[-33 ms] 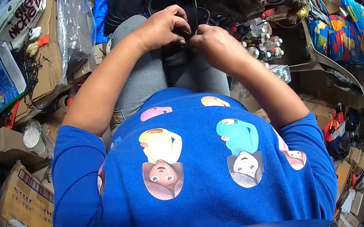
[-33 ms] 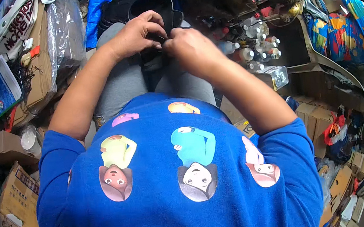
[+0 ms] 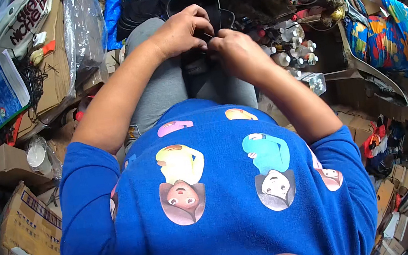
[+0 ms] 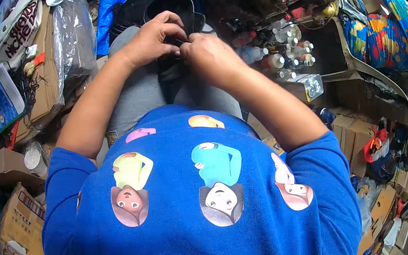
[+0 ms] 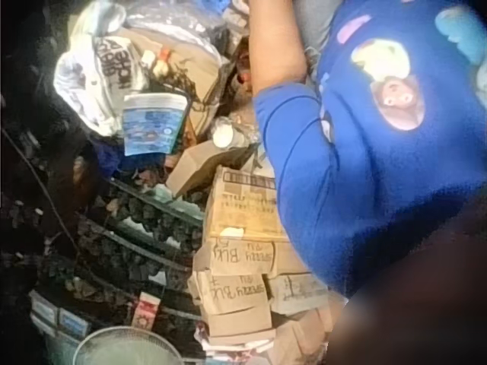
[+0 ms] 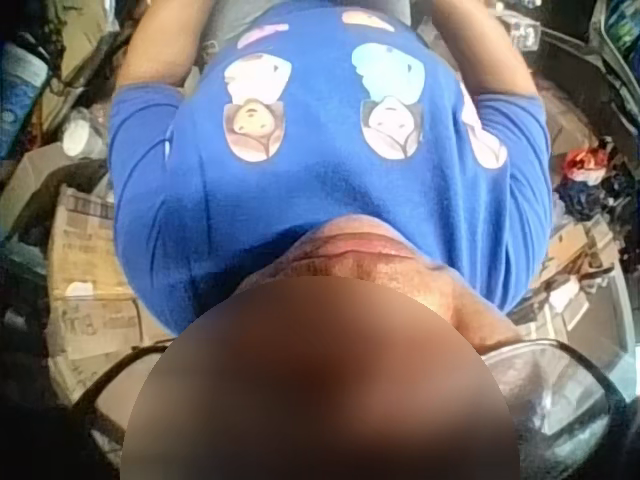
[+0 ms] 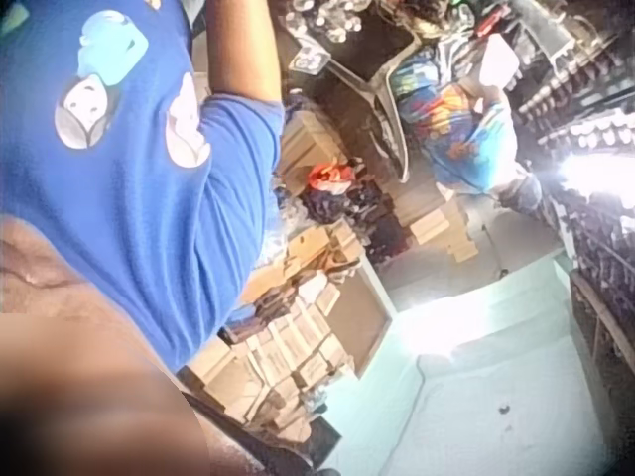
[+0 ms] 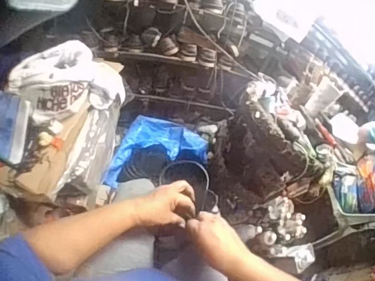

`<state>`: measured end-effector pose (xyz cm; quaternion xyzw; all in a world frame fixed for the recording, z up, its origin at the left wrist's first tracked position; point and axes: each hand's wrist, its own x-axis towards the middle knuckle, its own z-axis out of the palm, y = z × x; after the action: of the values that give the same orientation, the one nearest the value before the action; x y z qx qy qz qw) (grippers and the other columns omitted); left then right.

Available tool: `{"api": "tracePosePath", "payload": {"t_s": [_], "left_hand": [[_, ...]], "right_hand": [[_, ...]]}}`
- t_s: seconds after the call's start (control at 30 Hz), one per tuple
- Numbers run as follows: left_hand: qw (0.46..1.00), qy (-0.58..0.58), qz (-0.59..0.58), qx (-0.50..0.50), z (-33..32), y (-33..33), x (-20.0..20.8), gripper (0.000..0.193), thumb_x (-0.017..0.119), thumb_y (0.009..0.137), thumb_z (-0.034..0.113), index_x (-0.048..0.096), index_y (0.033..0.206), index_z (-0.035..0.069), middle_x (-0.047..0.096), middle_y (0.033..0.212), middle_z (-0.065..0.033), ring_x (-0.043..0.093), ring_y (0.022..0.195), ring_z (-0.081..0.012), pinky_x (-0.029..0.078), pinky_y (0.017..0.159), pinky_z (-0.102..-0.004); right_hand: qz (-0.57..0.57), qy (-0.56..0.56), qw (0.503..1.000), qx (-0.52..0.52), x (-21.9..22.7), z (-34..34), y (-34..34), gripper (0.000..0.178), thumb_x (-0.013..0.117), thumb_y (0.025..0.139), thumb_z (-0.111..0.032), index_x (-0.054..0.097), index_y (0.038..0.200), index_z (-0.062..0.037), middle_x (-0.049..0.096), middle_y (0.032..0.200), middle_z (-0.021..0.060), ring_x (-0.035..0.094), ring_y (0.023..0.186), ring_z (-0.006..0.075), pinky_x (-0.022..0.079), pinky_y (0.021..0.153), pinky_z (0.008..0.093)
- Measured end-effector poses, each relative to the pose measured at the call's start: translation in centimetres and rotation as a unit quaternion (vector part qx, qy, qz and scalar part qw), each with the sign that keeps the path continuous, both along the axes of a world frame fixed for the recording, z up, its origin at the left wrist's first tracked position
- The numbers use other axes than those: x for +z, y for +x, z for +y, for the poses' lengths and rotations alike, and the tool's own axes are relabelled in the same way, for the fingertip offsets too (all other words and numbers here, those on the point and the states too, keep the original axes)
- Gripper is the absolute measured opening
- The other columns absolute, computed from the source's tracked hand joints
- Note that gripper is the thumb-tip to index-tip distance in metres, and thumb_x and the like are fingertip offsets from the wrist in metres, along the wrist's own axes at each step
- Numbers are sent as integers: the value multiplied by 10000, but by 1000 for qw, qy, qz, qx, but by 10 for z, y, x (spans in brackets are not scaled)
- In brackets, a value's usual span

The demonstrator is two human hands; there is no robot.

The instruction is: Hand-sewing the upper part of a black shoe using a needle and black thread.

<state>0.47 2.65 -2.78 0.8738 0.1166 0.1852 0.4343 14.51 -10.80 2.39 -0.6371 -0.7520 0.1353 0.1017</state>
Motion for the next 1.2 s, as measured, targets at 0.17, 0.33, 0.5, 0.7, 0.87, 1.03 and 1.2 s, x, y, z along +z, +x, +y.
{"api": "tracePosePath", "payload": {"t_s": [0.17, 0.33, 0.5, 0.7, 0.87, 1.03, 1.2], "left_hand": [[986, 78, 24, 144, -34, -20, 18, 440, 763, 660, 120, 552, 1044, 80, 576, 1023, -130, 583, 947, -346, 485, 812, -395], [983, 98, 111, 105, -60, -60, 29, 320, 668, 768, 87, 564, 1069, 55, 624, 924, -169, 607, 898, -340, 477, 776, -394], [953, 176, 98, 228, -21, -105, 30, 167, 618, 779, 75, 627, 942, 43, 638, 915, -151, 617, 844, -337, 496, 737, -405], [821, -484, -274, 128, -14, -75, 24, 305, 431, 987, 276, 610, 1013, 30, 626, 918, -95, 608, 999, -283, 450, 893, -390], [607, -741, -284, 39, -5, -58, 12, 313, 412, 986, 322, 502, 766, 118, 465, 646, 15, 427, 651, -123, 400, 696, -337], [686, -673, -244, 131, 6, -75, 3, 310, 439, 975, 309, 510, 742, 117, 407, 589, -1, 404, 507, -147, 453, 682, -384], [904, -339, 136, 221, 58, -141, 16, 238, 605, 889, 296, 637, 929, 64, 664, 927, -102, 623, 958, -231, 499, 811, -360]], "right_hand": [[184, -25, 979, -80, -14, -7, 20, 254, 738, 743, -203, 650, 896, -20, 595, 770, 124, 610, 732, 259, 489, 662, 362], [433, -227, 853, -184, -4, -33, 51, 219, 669, 851, -286, 627, 890, -74, 559, 756, -41, 494, 713, 51, 406, 658, 229], [885, -66, 459, -43, 5, -62, 92, 275, 592, 895, -364, 555, 1099, -184, 421, 715, -56, 399, 597, 90, 375, 813, 359], [461, -120, 845, -241, -4, -71, 113, 342, 568, 911, -301, 607, 1147, -57, 553, 721, -36, 499, 632, 114, 426, 626, 282], [-68, -111, 985, -112, -25, -78, 73, 336, 535, 894, -344, 595, 722, -61, 611, 688, 131, 585, 717, 342, 410, 717, 417], [-33, -31, 993, -112, -57, -110, 84, 277, 529, 906, -297, 553, 742, -76, 542, 624, 89, 561, 658, 282, 369, 640, 396], [687, -120, 626, -348, -72, -120, 116, 469, 473, 951, -420, 488, 1287, -94, 525, 755, -27, 483, 709, 64, 350, 585, 243]]}}
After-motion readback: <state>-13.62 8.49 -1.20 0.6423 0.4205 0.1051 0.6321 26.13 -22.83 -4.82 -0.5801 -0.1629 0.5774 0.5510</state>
